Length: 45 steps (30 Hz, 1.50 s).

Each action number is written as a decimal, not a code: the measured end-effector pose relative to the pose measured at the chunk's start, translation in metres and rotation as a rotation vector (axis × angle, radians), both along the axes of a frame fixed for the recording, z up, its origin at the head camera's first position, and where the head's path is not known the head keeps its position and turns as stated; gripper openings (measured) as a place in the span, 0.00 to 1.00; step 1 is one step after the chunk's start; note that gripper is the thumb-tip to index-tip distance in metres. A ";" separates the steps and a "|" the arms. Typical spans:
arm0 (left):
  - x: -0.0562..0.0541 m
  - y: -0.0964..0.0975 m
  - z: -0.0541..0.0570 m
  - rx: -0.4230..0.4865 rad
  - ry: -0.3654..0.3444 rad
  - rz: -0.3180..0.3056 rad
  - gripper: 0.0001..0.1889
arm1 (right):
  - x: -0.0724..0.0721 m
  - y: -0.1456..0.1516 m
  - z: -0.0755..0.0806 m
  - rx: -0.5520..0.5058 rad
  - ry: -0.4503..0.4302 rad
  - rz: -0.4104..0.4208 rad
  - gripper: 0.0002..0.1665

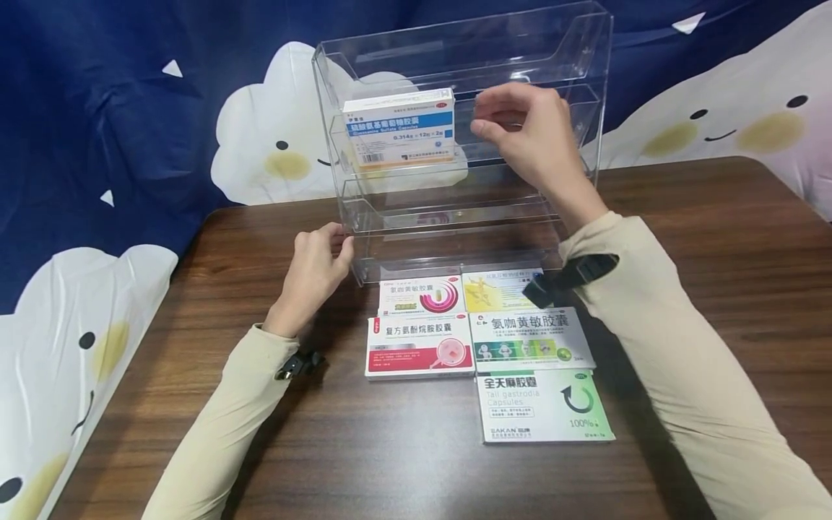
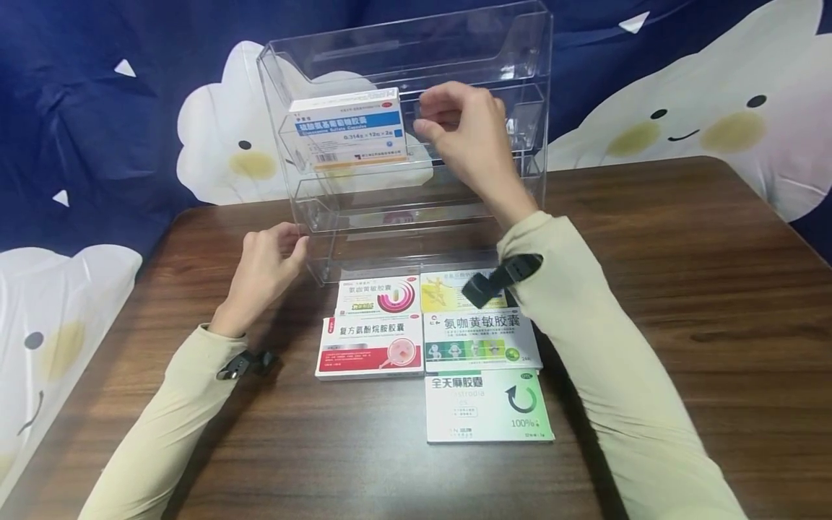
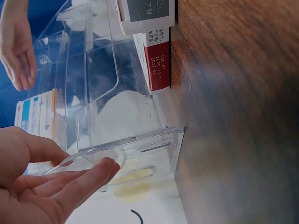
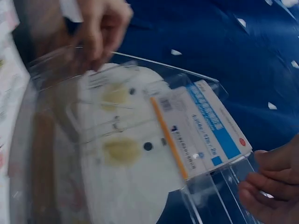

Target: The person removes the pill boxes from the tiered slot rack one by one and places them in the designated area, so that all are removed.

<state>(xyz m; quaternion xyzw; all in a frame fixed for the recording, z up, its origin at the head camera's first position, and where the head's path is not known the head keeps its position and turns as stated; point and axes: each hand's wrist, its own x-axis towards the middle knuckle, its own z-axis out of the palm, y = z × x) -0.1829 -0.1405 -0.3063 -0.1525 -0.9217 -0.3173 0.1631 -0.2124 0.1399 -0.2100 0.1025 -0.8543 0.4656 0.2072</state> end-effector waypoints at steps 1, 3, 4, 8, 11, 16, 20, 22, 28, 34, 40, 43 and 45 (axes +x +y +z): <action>0.000 0.000 0.000 -0.001 -0.004 0.001 0.11 | -0.003 -0.002 0.002 -0.003 -0.013 -0.006 0.18; 0.000 -0.002 0.000 -0.004 -0.002 0.002 0.11 | -0.007 -0.009 0.004 -0.009 -0.038 -0.011 0.18; 0.000 -0.002 0.001 -0.003 0.001 0.004 0.11 | -0.008 -0.012 0.005 -0.013 -0.046 -0.010 0.19; 0.001 -0.004 0.002 0.004 0.017 0.010 0.11 | -0.014 -0.024 0.003 -0.010 -0.063 -0.018 0.20; 0.001 -0.003 0.002 0.008 0.010 0.005 0.11 | -0.019 -0.028 -0.001 -0.015 -0.073 -0.025 0.20; 0.001 0.000 0.002 0.009 0.005 -0.003 0.11 | -0.026 -0.026 -0.005 -0.030 -0.075 -0.019 0.19; 0.000 0.001 0.001 0.001 0.015 -0.003 0.11 | -0.029 -0.023 -0.008 -0.037 -0.071 -0.012 0.19; 0.001 0.000 0.000 0.000 0.012 -0.003 0.11 | -0.029 -0.023 -0.010 -0.031 -0.072 0.002 0.19; 0.002 0.000 -0.001 -0.001 0.018 -0.004 0.11 | -0.031 -0.023 -0.012 0.013 -0.076 0.016 0.20; 0.000 0.001 -0.001 -0.010 0.038 -0.008 0.10 | -0.035 -0.020 -0.007 0.051 -0.131 0.024 0.18; -0.001 0.001 -0.001 -0.010 0.045 -0.003 0.10 | -0.040 -0.016 -0.007 -0.018 -0.165 0.083 0.16; -0.001 0.000 -0.002 -0.012 0.041 -0.001 0.10 | -0.042 -0.015 -0.007 -0.102 -0.152 0.130 0.14; -0.001 0.000 -0.002 -0.013 0.041 0.001 0.10 | -0.042 -0.014 -0.007 -0.140 -0.122 0.136 0.14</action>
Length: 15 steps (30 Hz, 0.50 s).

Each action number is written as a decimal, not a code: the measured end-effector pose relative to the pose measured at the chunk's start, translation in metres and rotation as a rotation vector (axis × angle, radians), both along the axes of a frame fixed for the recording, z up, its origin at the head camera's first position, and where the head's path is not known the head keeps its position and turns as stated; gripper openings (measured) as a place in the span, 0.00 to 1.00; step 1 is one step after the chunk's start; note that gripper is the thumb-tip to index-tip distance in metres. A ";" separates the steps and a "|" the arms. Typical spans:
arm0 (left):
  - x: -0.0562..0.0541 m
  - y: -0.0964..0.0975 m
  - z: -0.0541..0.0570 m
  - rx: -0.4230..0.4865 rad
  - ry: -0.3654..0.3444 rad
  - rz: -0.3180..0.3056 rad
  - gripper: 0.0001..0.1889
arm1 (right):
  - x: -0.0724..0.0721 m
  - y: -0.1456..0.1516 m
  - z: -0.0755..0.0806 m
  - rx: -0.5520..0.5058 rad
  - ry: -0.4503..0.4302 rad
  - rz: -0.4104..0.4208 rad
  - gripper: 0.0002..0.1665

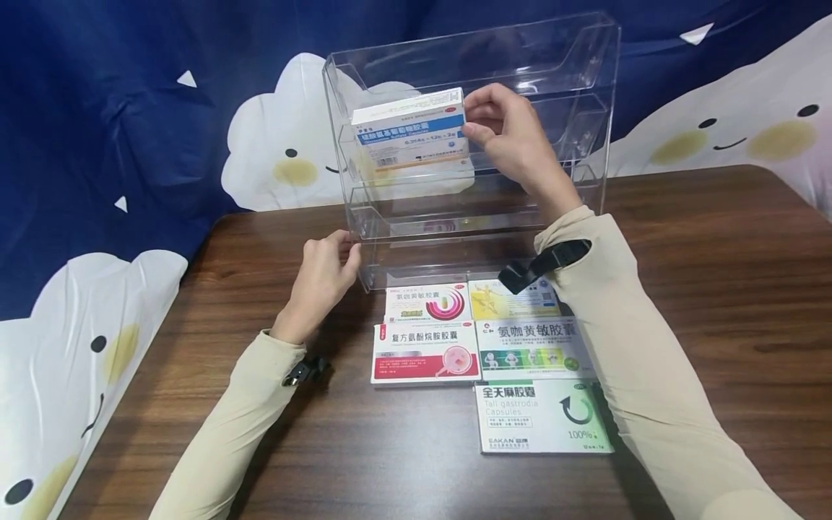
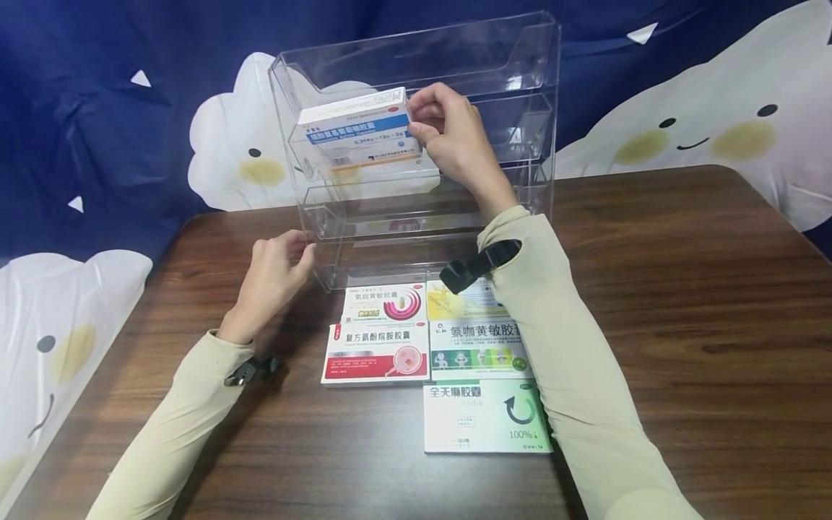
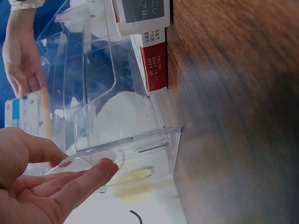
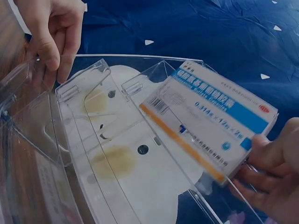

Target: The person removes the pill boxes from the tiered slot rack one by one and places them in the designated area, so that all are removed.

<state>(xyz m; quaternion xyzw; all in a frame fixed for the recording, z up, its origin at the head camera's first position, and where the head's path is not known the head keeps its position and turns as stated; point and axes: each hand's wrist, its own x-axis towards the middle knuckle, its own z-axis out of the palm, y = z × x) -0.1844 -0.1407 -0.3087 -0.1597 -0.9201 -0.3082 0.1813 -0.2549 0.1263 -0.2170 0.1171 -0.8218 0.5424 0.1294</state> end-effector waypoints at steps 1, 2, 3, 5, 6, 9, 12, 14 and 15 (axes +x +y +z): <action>0.000 0.000 0.000 -0.001 0.002 0.000 0.10 | 0.000 0.000 0.000 -0.021 0.023 -0.004 0.14; 0.000 -0.001 0.000 -0.002 0.005 0.001 0.10 | -0.001 0.001 0.000 -0.041 0.044 -0.013 0.13; 0.000 -0.001 0.000 -0.003 0.008 0.002 0.10 | -0.001 0.001 0.001 -0.057 0.068 -0.023 0.13; 0.000 -0.001 0.000 -0.001 0.007 0.002 0.10 | 0.000 0.002 0.002 -0.080 0.106 -0.045 0.12; 0.000 -0.001 0.000 -0.002 0.008 0.003 0.09 | 0.000 0.002 0.003 -0.095 0.127 -0.052 0.12; 0.000 -0.001 0.001 -0.005 0.004 0.005 0.10 | 0.003 0.005 0.004 -0.130 0.166 -0.054 0.11; 0.000 0.000 0.001 -0.006 0.005 0.001 0.09 | 0.007 0.010 0.002 -0.116 0.220 -0.050 0.11; -0.001 0.001 0.001 -0.006 0.009 0.000 0.09 | 0.010 0.015 0.000 -0.077 0.262 -0.051 0.12; -0.001 0.001 0.001 -0.006 0.009 -0.003 0.09 | 0.012 0.017 -0.001 -0.058 0.281 -0.052 0.12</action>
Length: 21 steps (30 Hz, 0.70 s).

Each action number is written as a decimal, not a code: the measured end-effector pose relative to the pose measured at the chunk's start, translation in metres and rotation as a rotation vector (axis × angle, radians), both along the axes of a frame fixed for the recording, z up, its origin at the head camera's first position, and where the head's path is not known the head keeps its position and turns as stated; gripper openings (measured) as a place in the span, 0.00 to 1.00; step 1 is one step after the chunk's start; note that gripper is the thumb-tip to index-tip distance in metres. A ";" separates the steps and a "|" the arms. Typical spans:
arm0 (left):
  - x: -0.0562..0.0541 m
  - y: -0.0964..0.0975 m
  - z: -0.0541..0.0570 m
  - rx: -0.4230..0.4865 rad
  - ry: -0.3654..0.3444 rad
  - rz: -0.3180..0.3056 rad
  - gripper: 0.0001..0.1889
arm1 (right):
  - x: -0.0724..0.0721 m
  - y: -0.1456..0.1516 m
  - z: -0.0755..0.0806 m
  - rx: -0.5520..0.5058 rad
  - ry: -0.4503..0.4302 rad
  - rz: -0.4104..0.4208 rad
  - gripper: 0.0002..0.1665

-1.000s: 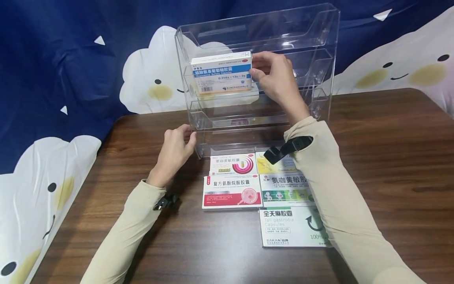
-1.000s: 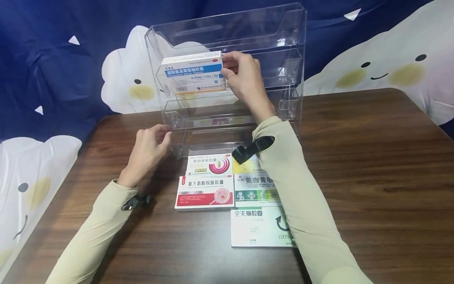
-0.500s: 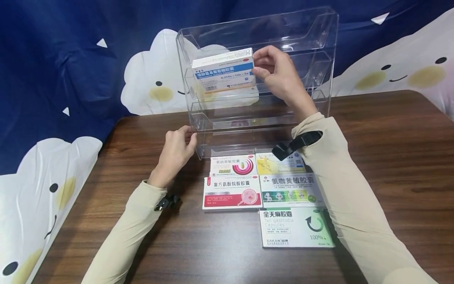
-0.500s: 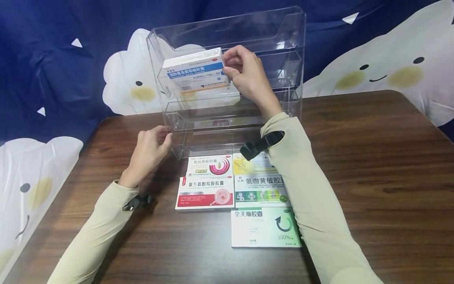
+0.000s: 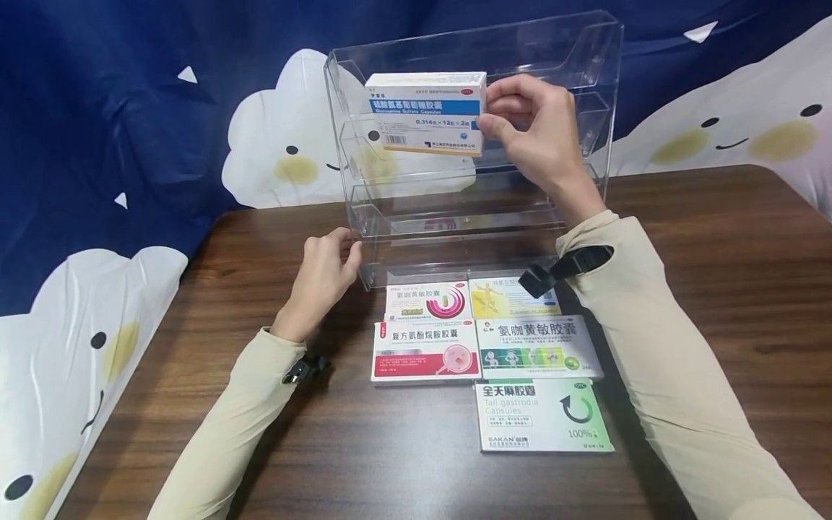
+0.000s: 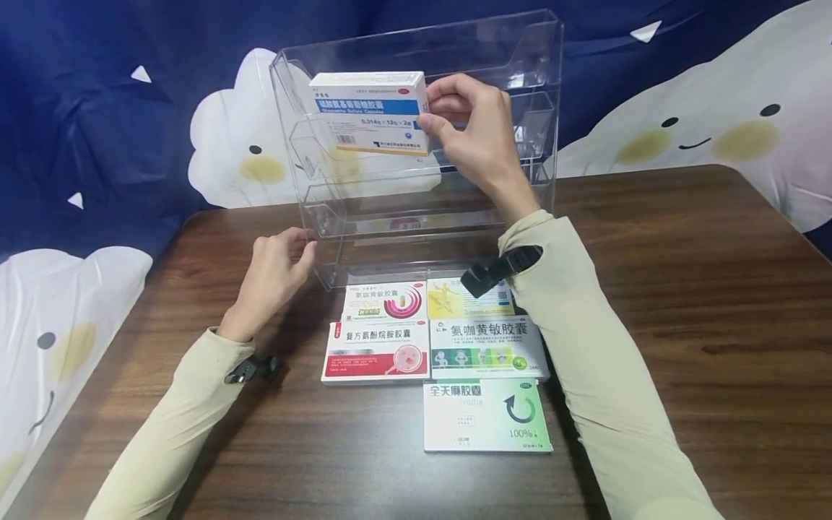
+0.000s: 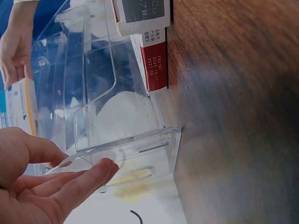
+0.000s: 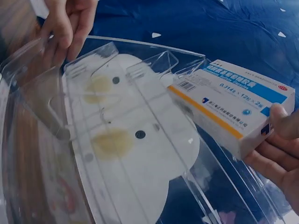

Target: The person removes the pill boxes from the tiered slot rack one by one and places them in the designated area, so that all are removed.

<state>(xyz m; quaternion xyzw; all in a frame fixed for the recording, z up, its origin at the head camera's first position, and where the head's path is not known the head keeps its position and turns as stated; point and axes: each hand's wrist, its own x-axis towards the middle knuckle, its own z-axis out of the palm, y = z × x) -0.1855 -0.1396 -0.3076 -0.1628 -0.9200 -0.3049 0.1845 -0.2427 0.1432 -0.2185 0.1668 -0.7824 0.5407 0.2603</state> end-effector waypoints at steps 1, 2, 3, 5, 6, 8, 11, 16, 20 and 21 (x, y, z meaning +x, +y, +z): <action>0.000 0.000 0.000 0.000 0.000 0.001 0.09 | 0.002 0.002 -0.001 0.017 0.019 -0.001 0.12; 0.000 0.000 0.000 -0.002 0.002 0.001 0.10 | 0.004 0.004 -0.002 0.031 0.035 -0.002 0.13; 0.000 0.000 0.000 -0.001 0.002 0.001 0.10 | 0.006 0.006 -0.002 0.036 0.043 0.001 0.13; 0.000 0.000 0.000 -0.003 0.002 0.001 0.10 | 0.011 0.009 -0.002 0.050 0.041 0.006 0.14; 0.000 0.000 0.000 -0.004 0.002 0.002 0.10 | 0.014 0.011 -0.002 0.051 0.036 0.014 0.14; 0.000 0.000 0.000 -0.006 0.004 0.003 0.10 | 0.018 0.013 -0.001 0.035 0.011 0.041 0.14; 0.000 0.000 0.001 -0.007 0.006 0.007 0.10 | 0.026 0.017 -0.001 0.005 -0.019 0.085 0.14; -0.001 0.000 0.001 -0.007 0.000 0.008 0.10 | 0.039 0.024 -0.001 -0.061 -0.052 0.154 0.13; -0.001 0.001 0.001 -0.005 -0.012 0.011 0.10 | 0.052 0.030 -0.005 -0.197 -0.122 0.258 0.12; -0.001 0.001 0.002 -0.004 -0.016 0.013 0.10 | 0.055 0.031 -0.007 -0.233 -0.140 0.289 0.12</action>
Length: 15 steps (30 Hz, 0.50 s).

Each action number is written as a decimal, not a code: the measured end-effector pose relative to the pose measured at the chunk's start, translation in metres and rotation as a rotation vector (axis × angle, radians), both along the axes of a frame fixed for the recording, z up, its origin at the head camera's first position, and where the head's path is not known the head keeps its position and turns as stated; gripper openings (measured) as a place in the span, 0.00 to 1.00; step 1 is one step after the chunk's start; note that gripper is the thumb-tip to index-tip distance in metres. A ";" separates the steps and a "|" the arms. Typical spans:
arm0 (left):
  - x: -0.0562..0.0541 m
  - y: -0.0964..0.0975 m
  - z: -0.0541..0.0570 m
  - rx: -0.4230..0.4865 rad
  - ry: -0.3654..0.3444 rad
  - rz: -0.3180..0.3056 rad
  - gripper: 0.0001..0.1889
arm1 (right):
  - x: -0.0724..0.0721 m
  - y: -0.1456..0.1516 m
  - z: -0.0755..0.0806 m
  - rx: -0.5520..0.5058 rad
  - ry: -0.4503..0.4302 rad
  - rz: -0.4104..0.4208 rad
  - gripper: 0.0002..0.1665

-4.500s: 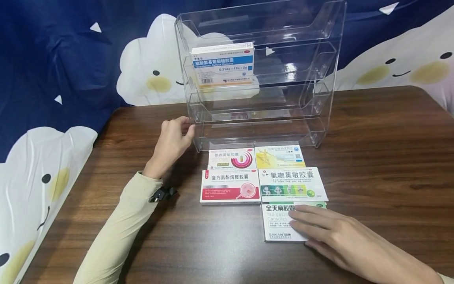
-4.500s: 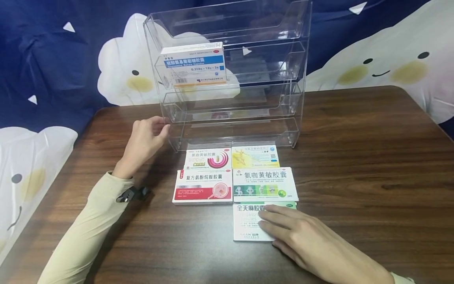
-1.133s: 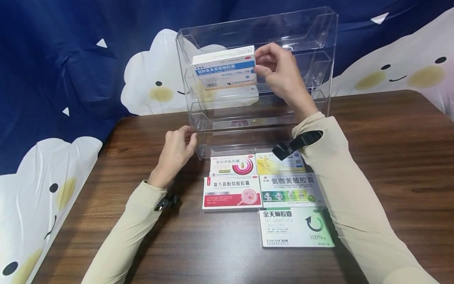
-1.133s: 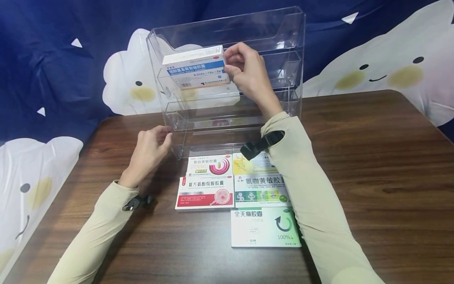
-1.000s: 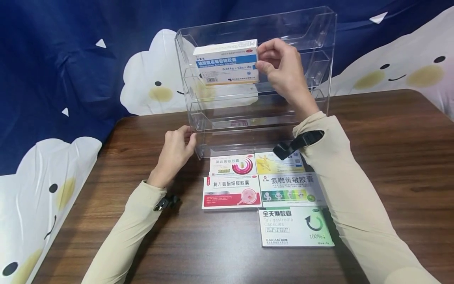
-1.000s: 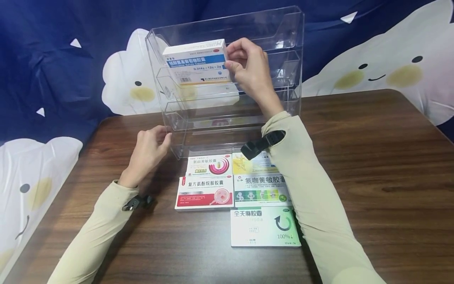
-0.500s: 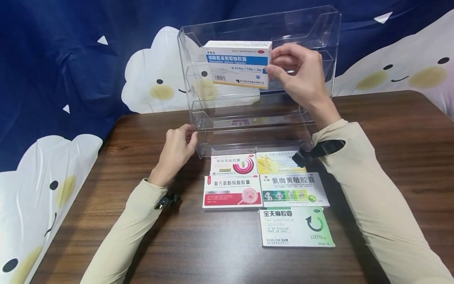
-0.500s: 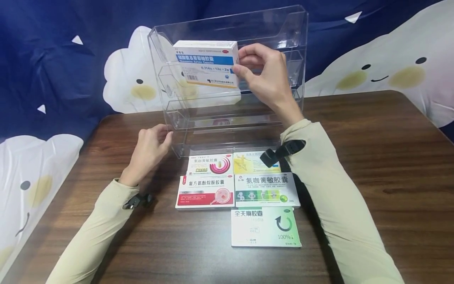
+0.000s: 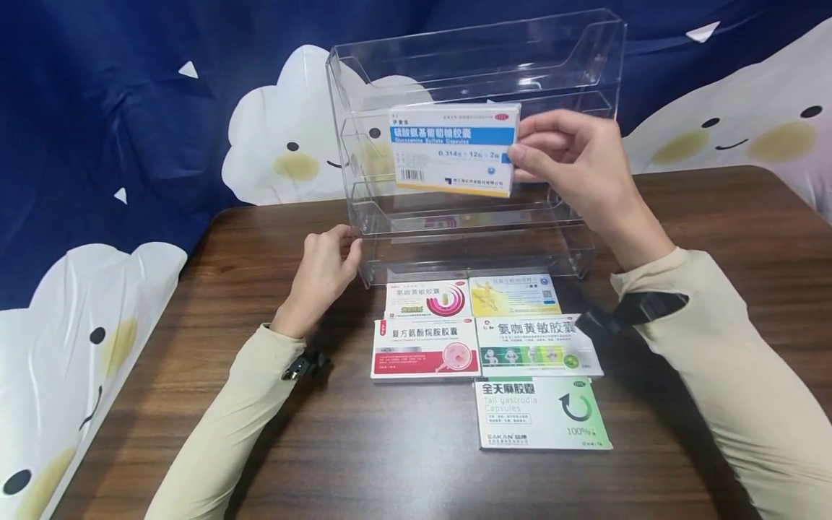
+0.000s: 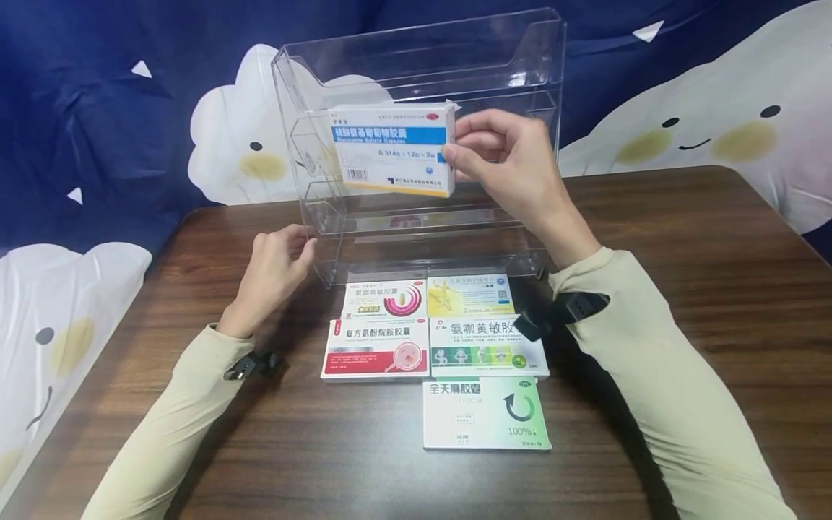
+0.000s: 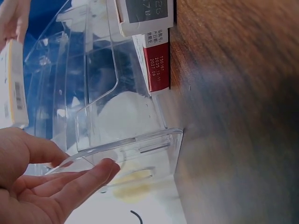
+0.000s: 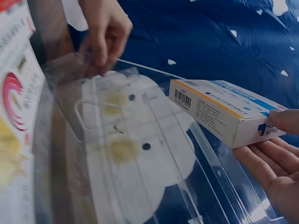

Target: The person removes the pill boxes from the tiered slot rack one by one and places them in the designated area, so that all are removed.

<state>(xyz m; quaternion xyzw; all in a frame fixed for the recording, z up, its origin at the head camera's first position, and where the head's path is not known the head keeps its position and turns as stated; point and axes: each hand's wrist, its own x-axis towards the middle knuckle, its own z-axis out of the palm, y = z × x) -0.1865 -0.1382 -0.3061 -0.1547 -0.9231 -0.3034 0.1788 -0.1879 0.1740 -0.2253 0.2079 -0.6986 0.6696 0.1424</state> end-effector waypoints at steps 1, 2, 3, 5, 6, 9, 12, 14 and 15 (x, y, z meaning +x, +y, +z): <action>0.000 0.000 0.000 0.000 -0.004 0.002 0.10 | 0.004 0.001 -0.003 -0.035 -0.025 0.031 0.11; 0.000 0.001 0.000 -0.001 -0.008 0.004 0.10 | 0.008 0.002 -0.006 -0.073 -0.054 0.065 0.11; 0.000 0.001 0.001 -0.004 -0.010 0.007 0.10 | 0.012 0.002 -0.009 -0.095 -0.078 0.092 0.11; 0.000 0.002 0.001 -0.007 -0.016 0.010 0.10 | 0.020 0.003 -0.016 -0.095 -0.120 0.126 0.10; 0.000 0.002 0.002 -0.009 -0.018 0.011 0.11 | 0.024 0.003 -0.019 -0.091 -0.142 0.140 0.10; -0.001 0.002 0.003 -0.010 -0.015 0.016 0.10 | 0.036 0.001 -0.029 -0.037 -0.202 0.164 0.11; -0.001 0.003 0.003 -0.008 -0.017 0.014 0.10 | 0.046 -0.001 -0.036 0.051 -0.249 0.164 0.13; -0.001 0.003 0.003 -0.004 -0.017 0.008 0.10 | 0.053 -0.003 -0.040 0.109 -0.272 0.157 0.14; -0.001 0.004 0.003 -0.002 -0.018 0.005 0.11 | 0.056 -0.003 -0.041 0.139 -0.281 0.150 0.15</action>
